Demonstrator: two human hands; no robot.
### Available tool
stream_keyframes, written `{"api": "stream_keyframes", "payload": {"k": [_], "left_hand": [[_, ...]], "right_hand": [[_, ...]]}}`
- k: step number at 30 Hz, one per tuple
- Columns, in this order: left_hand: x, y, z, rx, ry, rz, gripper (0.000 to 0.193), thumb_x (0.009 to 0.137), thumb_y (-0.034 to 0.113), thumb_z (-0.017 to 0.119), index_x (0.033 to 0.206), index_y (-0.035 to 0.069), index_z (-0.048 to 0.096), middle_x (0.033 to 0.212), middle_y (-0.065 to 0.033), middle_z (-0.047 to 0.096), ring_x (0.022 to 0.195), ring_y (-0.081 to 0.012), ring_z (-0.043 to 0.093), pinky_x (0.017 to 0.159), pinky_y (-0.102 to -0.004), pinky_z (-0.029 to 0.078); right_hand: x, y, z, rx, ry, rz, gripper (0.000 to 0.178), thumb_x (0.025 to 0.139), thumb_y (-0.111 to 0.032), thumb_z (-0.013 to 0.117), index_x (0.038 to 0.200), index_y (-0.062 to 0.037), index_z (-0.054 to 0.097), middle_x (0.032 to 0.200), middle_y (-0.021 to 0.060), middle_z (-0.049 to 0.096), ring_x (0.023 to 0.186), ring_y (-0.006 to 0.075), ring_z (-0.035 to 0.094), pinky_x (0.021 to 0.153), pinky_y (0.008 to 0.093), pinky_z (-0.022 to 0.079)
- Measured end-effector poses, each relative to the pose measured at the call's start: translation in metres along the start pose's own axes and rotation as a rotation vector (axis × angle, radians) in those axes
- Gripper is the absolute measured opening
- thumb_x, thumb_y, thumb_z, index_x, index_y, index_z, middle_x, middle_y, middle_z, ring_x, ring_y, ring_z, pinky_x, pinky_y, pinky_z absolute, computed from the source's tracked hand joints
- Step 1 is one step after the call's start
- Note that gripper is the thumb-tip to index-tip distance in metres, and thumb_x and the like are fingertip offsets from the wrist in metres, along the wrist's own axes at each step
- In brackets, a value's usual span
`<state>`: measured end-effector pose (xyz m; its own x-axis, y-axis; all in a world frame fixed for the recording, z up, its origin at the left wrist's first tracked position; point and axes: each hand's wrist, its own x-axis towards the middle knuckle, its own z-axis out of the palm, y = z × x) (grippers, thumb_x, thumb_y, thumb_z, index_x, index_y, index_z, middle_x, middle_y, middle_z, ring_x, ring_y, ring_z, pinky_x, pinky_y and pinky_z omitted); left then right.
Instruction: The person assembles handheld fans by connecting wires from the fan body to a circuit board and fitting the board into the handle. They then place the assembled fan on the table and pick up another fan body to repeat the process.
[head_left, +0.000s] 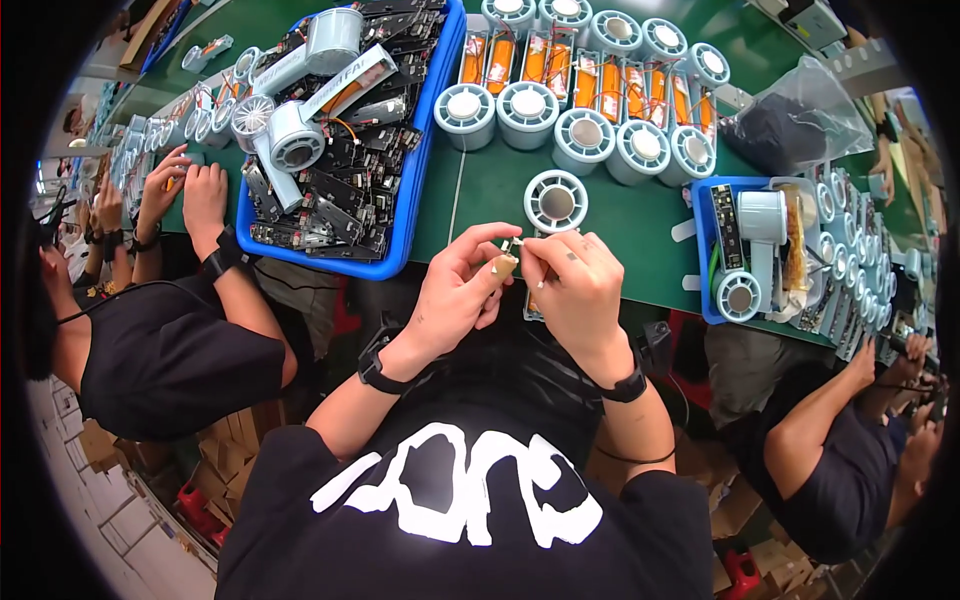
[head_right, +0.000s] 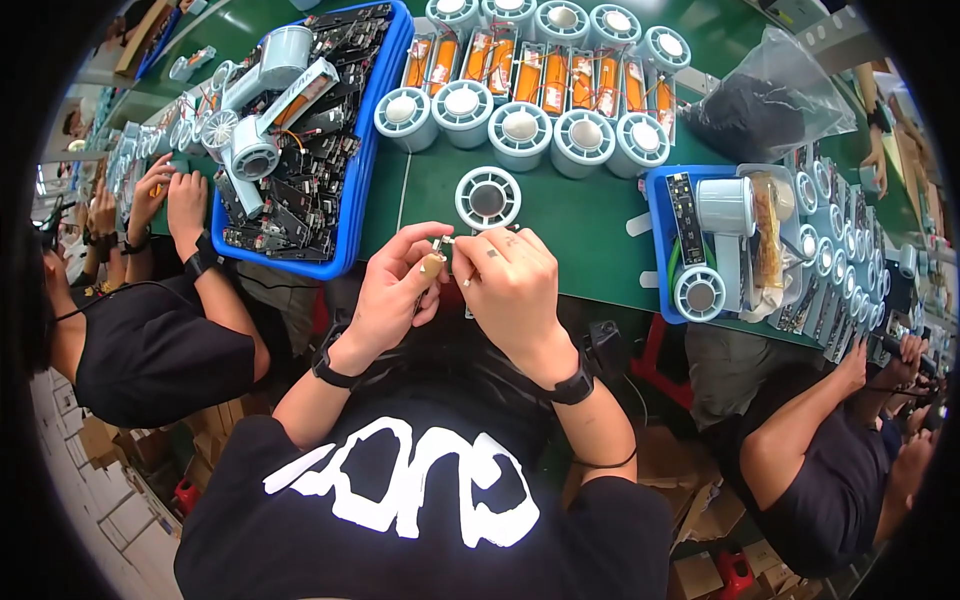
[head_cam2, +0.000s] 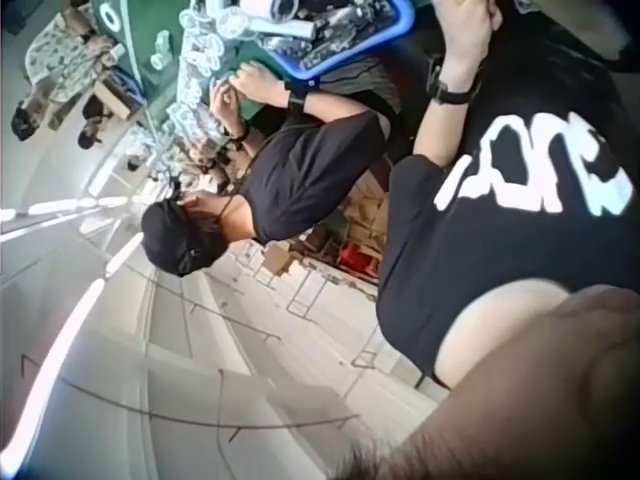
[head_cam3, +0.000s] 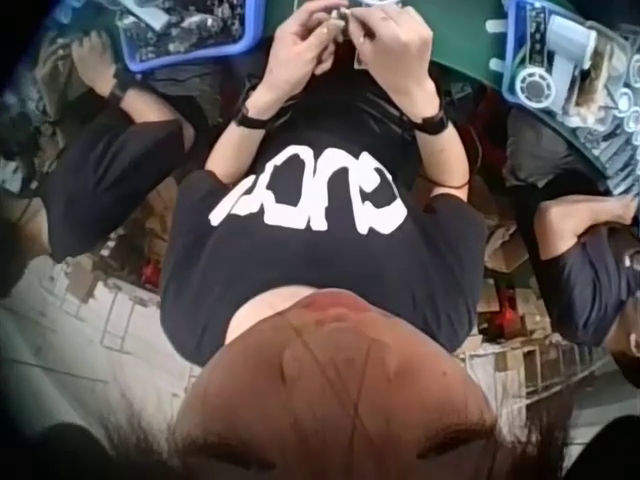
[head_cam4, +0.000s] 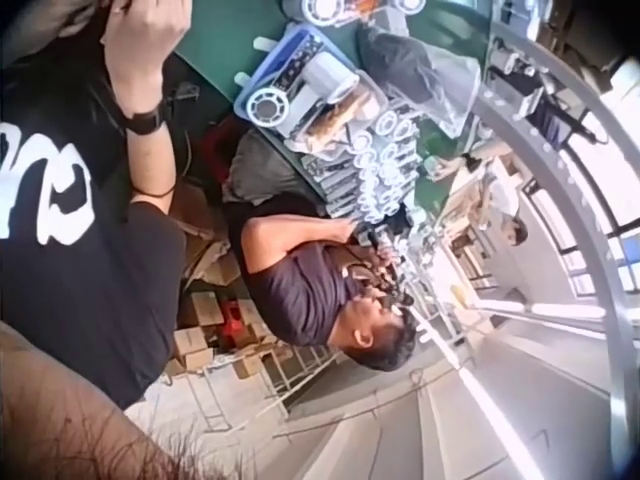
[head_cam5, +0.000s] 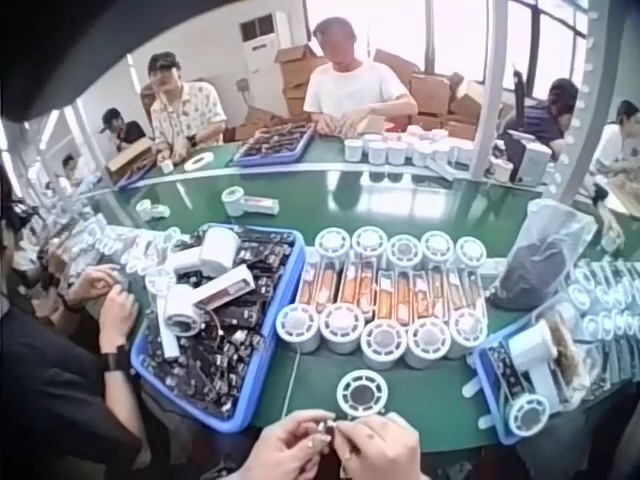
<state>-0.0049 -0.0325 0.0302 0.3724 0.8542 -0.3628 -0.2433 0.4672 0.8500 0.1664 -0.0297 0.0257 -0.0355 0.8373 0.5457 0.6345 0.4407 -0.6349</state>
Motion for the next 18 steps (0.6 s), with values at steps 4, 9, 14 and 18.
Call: {"api": "stream_keyframes", "payload": {"k": [4, 9, 14, 18], "left_hand": [[0.0007, -0.0024, -0.0037, 0.057, 0.012, 0.025, 0.034, 0.105, 0.014, 0.058, 0.138, 0.007, 0.055, 0.085, -0.0008, 0.056, 0.054, -0.003, 0.046, 0.043, -0.0193, 0.037], [0.0006, -0.006, -0.0044, 0.123, 0.023, 0.079, 0.032, 0.105, 0.012, 0.058, 0.136, 0.006, 0.057, 0.083, 0.0004, 0.057, 0.051, -0.0027, 0.045, 0.043, -0.0195, 0.037], [0.0017, -0.0058, -0.0026, 0.161, 0.047, 0.088, 0.031, 0.105, 0.012, 0.058, 0.135, 0.006, 0.06, 0.081, 0.0009, 0.059, 0.051, -0.0026, 0.046, 0.043, -0.0197, 0.037], [0.0023, -0.0049, -0.006, 0.258, 0.064, 0.125, 0.03, 0.104, 0.014, 0.06, 0.133, 0.004, 0.061, 0.086, -0.0031, 0.061, 0.054, -0.0035, 0.045, 0.042, -0.0191, 0.035]], "right_hand": [[-0.0013, 0.0025, 0.0035, -0.018, -0.048, -0.018, 0.016, 0.073, 0.001, 0.079, 0.083, -0.0055, 0.068, 0.072, 0.0035, 0.064, 0.06, 0.0227, 0.058, 0.057, 0.0335, 0.044], [-0.0001, 0.003, 0.0029, -0.038, -0.065, -0.039, 0.015, 0.073, 0.001, 0.078, 0.082, -0.0052, 0.068, 0.071, 0.0043, 0.062, 0.061, 0.0235, 0.058, 0.058, 0.0337, 0.044], [0.0005, 0.0025, 0.0019, -0.095, -0.123, -0.073, 0.013, 0.075, 0.001, 0.077, 0.081, -0.0047, 0.066, 0.07, 0.0051, 0.061, 0.061, 0.0246, 0.059, 0.058, 0.0344, 0.045], [0.0082, 0.0027, -0.0042, -0.11, -0.239, -0.107, 0.013, 0.077, 0.0, 0.074, 0.084, -0.0046, 0.065, 0.071, 0.0057, 0.06, 0.063, 0.0253, 0.059, 0.06, 0.0358, 0.047]]}}
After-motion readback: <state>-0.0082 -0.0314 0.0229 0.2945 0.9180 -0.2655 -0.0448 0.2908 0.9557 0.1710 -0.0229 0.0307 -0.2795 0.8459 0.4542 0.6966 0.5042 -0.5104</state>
